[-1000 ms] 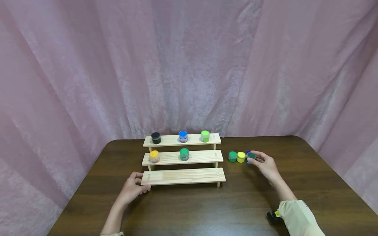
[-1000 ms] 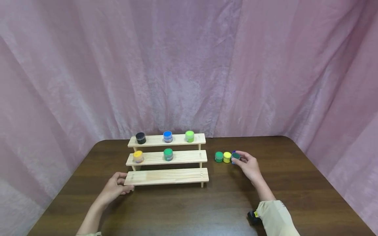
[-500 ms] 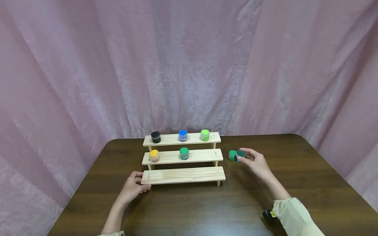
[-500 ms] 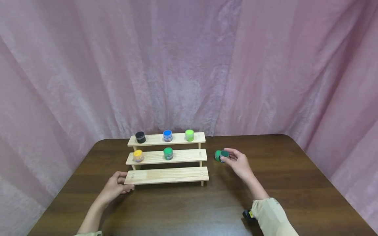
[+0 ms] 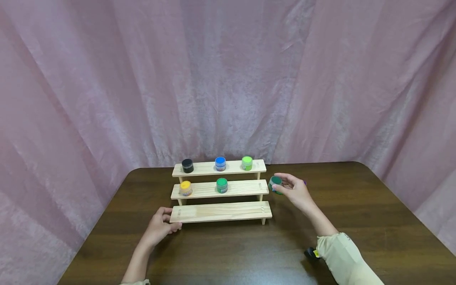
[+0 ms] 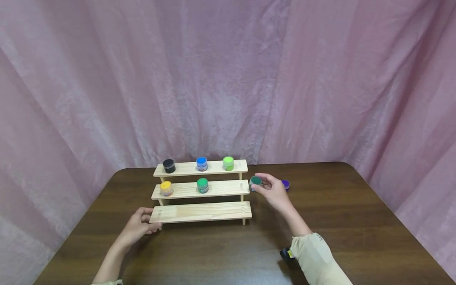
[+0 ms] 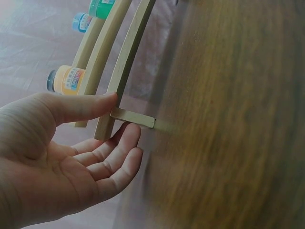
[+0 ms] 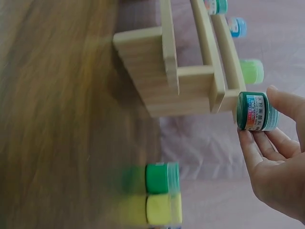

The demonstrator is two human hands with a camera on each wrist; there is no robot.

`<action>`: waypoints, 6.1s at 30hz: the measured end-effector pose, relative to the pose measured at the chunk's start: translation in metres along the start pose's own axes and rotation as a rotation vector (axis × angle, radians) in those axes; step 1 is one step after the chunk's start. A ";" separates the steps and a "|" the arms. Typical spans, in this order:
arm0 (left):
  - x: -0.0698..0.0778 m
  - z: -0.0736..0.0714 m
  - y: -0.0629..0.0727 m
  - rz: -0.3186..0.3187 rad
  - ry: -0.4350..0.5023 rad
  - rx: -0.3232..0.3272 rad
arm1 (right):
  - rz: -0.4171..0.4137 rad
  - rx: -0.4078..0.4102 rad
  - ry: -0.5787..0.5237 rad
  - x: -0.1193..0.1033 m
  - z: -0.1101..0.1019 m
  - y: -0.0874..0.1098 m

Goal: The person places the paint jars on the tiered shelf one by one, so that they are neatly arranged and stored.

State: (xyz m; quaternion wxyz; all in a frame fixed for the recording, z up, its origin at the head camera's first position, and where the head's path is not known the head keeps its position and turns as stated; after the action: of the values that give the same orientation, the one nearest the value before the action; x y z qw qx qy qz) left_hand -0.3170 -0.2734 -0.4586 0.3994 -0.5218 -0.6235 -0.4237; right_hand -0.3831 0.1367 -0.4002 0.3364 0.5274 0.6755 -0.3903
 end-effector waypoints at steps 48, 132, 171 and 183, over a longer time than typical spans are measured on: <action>-0.001 0.001 0.001 -0.002 0.011 -0.002 | -0.026 -0.027 -0.004 -0.024 0.070 -0.019; 0.002 0.000 0.001 -0.001 0.006 0.003 | 0.153 0.316 0.060 0.058 -0.047 0.005; 0.002 0.002 0.001 0.007 -0.006 0.003 | 0.276 0.307 0.115 0.121 -0.062 -0.007; 0.002 0.000 0.003 0.003 0.002 0.007 | 0.307 0.147 0.119 0.128 -0.045 -0.015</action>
State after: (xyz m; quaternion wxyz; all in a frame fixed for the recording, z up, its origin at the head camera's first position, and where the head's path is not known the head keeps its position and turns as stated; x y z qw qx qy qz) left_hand -0.3144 -0.2725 -0.4568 0.4022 -0.5210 -0.6238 -0.4214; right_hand -0.4273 0.2318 -0.4878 0.3119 0.6698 0.5754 -0.3508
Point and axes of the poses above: each hand's wrist, its own y-axis away from the middle knuckle, its own z-axis out of the palm, x = y × z, the point moved 10 cm from there along -y, towards the middle knuckle, and after that the axes turned 8 degrees about y, right-handed, at the moved point
